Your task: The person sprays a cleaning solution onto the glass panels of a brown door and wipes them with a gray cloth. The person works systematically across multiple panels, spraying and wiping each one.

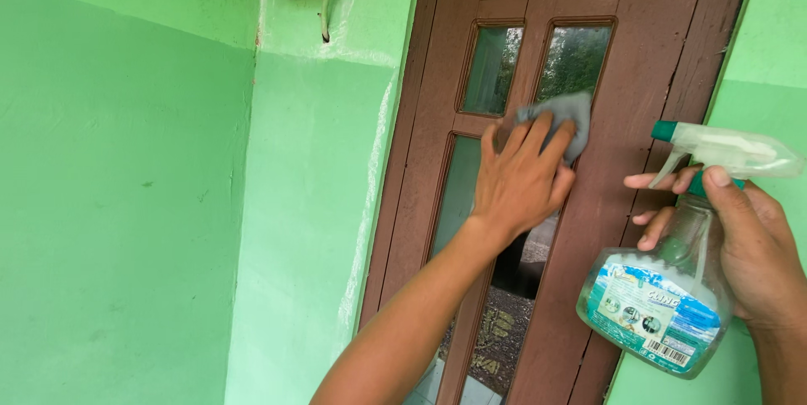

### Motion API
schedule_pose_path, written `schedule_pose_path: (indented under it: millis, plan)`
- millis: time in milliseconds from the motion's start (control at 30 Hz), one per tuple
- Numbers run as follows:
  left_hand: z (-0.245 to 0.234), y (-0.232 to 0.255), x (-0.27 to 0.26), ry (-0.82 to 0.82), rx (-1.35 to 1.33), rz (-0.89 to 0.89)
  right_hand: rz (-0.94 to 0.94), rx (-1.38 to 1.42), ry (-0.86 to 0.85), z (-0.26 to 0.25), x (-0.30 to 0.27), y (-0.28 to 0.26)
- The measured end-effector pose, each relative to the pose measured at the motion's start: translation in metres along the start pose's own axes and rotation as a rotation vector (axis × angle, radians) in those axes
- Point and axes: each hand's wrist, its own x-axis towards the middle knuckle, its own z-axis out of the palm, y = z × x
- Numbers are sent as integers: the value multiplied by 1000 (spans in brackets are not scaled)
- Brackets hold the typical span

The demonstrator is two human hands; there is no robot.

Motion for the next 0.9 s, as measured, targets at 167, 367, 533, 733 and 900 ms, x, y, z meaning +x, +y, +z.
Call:
schedule_pose_path:
  millis: [167,367,533,733,900]
  plan:
    - [9,-6,65,-37,93,-40,3,21,-27,2,-1,-5]
    - [6,8,-5,-43,-20,-57,7,58,-26,1,-7,-7]
    - [-14,19,-65,-129,4,-50,41,-1,-7,4,-12,-16]
    - [2,-2,24,-138,19,-22,80,-30,24,7,-10,-21]
    - [13,-3,51,-98,4,-37,86,7,30,1,-14,-14]
